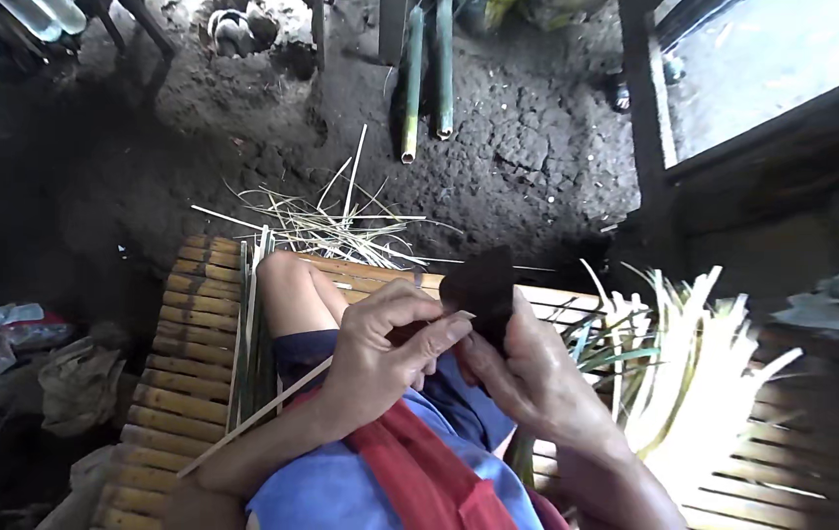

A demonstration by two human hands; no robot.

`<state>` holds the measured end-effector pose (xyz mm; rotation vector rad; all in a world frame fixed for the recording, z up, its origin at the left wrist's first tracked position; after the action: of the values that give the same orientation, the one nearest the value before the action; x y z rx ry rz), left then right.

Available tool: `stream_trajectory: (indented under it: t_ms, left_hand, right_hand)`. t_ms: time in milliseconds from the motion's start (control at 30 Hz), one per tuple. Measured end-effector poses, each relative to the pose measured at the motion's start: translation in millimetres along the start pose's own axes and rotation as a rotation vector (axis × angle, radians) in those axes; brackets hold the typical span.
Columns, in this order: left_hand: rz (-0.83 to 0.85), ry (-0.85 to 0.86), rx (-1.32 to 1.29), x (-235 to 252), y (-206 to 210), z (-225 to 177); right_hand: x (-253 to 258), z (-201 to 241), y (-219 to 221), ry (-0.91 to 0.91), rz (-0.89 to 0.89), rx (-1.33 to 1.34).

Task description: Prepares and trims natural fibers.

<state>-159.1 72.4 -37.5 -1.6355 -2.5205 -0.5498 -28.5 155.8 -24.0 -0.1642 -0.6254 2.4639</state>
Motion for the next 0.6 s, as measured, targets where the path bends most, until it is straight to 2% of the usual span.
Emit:
stream_trajectory:
  t_ms: [100,167,233,367,600]
  left_hand:
    - [-0.001,-0.038,-0.032,2.4,-0.5,3.7]
    - [-0.027,-0.067,-0.032,2.9,-0.7,6.9]
    - [-0.058,-0.093,-0.057,5.3,-0.8,8.3]
    - [-0.113,-0.05,-0.031,7.8,-0.6,7.3]
    - [-0.056,0.036,0.089,6.9,-2.2,3.8]
  right_hand:
    - [7.3,3.8,-12.0,0.002,0.095,-0.139]
    - [11.3,-0.5,-15.2,0.073,0.149,-0.1]
    - [10.7,-5.9,-7.0,0.109,0.081,0.069]
    - [8.9,-12.6,15.7,0.051,-0.132,0.315]
    - [2.3,-9.4,12.2,0.029,-0.138,0.341]
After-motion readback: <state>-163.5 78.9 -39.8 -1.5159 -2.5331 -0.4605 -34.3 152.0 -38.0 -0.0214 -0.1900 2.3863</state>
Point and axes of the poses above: each hand's wrist, its own x-axis towards the middle knuckle, its own y-axis out of the palm, z = x × y, the point moved 4 cm from there along x, towards the middle knuckle, and after that the axes turned 9 degrees about y, right-handed, at the moved point
